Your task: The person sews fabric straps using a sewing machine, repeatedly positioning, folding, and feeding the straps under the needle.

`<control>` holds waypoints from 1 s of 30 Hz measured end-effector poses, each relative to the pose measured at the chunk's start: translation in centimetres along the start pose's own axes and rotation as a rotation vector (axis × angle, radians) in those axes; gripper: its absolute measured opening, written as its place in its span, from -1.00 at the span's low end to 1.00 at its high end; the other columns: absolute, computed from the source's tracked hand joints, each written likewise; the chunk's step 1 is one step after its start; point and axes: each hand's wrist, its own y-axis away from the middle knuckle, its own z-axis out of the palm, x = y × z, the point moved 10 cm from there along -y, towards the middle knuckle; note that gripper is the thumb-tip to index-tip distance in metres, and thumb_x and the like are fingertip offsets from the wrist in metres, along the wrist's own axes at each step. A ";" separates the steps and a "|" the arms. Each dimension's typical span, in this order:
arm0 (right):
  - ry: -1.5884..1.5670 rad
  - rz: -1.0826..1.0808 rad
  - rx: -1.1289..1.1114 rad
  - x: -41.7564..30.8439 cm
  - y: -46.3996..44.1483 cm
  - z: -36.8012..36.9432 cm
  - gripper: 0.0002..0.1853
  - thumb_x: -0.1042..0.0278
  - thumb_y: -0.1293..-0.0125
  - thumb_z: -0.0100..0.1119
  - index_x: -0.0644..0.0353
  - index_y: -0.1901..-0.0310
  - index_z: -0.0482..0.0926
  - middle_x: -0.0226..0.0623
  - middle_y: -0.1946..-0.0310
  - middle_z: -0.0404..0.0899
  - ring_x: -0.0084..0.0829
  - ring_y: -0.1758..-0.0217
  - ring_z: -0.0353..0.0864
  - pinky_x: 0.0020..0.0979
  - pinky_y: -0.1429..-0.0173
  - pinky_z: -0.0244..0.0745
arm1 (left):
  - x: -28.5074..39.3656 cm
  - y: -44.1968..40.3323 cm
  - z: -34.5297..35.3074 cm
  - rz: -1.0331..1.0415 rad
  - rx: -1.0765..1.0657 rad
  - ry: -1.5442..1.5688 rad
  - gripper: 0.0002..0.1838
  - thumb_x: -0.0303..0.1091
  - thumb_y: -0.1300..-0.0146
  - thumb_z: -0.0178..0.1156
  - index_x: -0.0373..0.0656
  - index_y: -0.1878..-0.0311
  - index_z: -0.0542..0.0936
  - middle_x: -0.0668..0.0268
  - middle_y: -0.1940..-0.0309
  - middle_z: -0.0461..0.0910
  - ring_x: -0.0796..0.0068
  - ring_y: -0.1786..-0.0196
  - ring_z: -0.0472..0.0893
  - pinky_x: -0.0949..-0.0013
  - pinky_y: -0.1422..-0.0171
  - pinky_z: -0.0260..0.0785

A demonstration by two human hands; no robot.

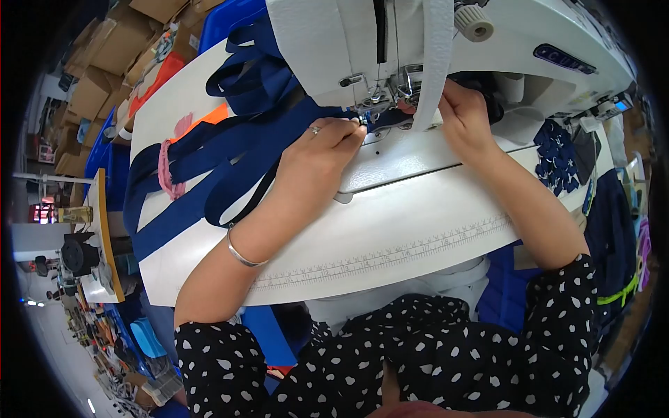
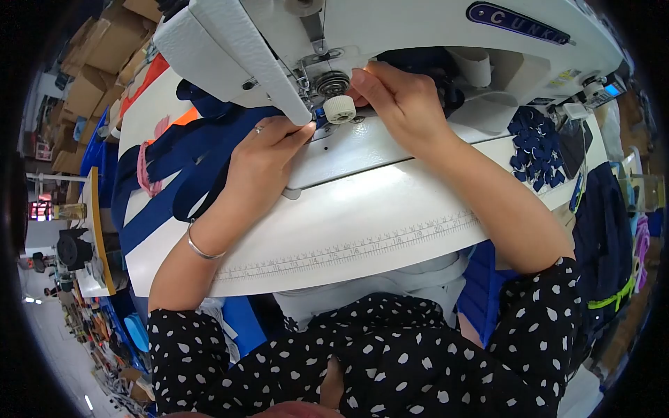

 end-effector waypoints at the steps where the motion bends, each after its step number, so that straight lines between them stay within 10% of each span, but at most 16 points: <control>1: -0.001 -0.013 0.011 -0.1 0.0 -0.1 -0.58 0.06 -0.58 0.10 0.34 0.21 0.65 -0.24 0.35 0.77 -0.45 0.24 0.80 -0.46 0.07 0.66 | 0.0 0.0 0.0 -0.007 -0.007 0.001 -0.71 -0.55 -0.15 0.27 -0.23 0.02 0.69 0.31 0.05 0.63 0.31 -0.04 0.65 0.35 -0.06 0.59; 23: 0.046 0.085 -0.016 0.9 -0.2 0.0 -0.68 0.08 -0.49 0.20 0.20 0.20 0.69 -0.28 0.41 0.74 -0.40 0.27 0.78 -0.38 0.18 0.64 | -0.2 0.1 -0.1 -0.030 0.001 0.064 -0.64 -0.63 -0.10 0.33 -0.18 0.00 0.76 0.26 0.01 0.70 0.24 0.02 0.69 0.29 -0.05 0.59; 25: 0.464 -0.450 -0.176 -2.5 0.8 2.6 -0.78 0.18 -0.34 0.32 0.15 0.34 0.65 -0.39 0.43 0.65 -0.33 0.28 0.70 -0.27 0.29 0.60 | -0.2 0.1 -0.1 -0.024 0.006 0.060 -0.63 -0.64 -0.10 0.32 -0.18 0.00 0.76 0.26 0.00 0.70 0.24 0.02 0.69 0.29 -0.07 0.59; 30: 0.522 -0.472 -0.133 -2.8 1.3 3.4 -0.83 0.26 -0.19 0.40 0.10 0.43 0.61 -0.45 0.38 0.60 -0.28 0.24 0.63 -0.19 0.32 0.56 | -0.4 -0.1 0.0 -0.045 -0.006 0.058 -0.61 -0.67 -0.11 0.29 -0.17 -0.02 0.75 0.27 -0.02 0.70 0.24 0.01 0.69 0.28 -0.10 0.58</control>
